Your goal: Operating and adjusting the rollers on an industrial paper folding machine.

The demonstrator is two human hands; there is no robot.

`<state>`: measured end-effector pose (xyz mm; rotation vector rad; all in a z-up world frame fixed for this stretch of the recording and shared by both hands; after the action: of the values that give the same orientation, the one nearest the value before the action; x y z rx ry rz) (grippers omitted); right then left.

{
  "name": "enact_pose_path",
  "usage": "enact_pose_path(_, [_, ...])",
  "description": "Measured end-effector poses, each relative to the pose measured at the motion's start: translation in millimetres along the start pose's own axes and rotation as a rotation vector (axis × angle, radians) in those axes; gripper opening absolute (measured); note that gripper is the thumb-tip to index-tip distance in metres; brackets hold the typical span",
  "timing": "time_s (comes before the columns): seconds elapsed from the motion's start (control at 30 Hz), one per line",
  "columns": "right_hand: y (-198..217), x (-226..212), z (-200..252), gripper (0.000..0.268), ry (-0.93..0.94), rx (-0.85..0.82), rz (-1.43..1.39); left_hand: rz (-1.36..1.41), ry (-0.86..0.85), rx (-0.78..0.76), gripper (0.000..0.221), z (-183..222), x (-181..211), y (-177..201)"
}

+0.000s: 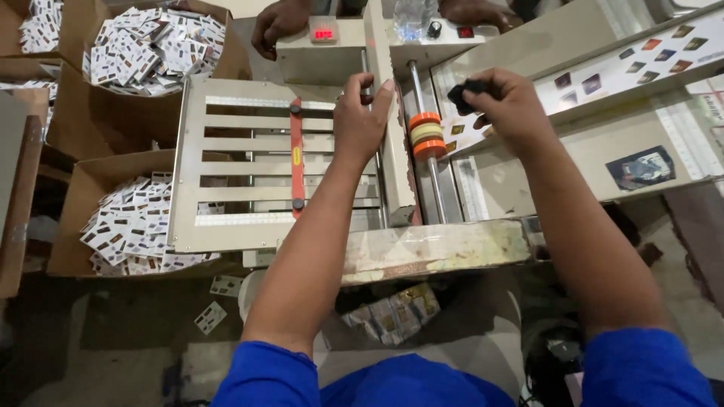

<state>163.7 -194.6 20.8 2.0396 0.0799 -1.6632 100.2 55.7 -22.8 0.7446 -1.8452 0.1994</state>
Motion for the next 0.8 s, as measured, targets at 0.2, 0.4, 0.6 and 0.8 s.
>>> enact_pose_path(0.2, [-34.9, 18.5, 3.9, 0.029, 0.224, 0.004, 0.631, 0.004, 0.020, -0.031, 0.045, -0.8, 3.5, 0.5])
enact_pose_path(0.4, [-52.6, 11.8, 10.1, 0.027, 0.187, 0.000, 0.684, 0.005, 0.028, -0.034, 0.047, -0.8, 2.6, -0.9])
enact_pose_path(0.6, [-45.9, 21.3, 12.6, 0.023, 0.133, -0.001, 0.663, -0.043, 0.054, -0.078, 0.051, -0.5, 5.2, -1.1])
enact_pose_path(0.8, [-45.7, 20.9, 12.9, 0.018, 0.163, 0.016, 0.644, -0.013, 0.035, -0.039, 0.047, -0.5, 4.6, 0.4])
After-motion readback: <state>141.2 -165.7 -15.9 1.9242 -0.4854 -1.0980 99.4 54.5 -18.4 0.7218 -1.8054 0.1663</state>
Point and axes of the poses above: each hand's wrist, its own z-axis away from the middle knuckle, its own y-axis out of the back of the hand, x = y × z, the point moved 8 cm from there along -z, towards the middle knuckle
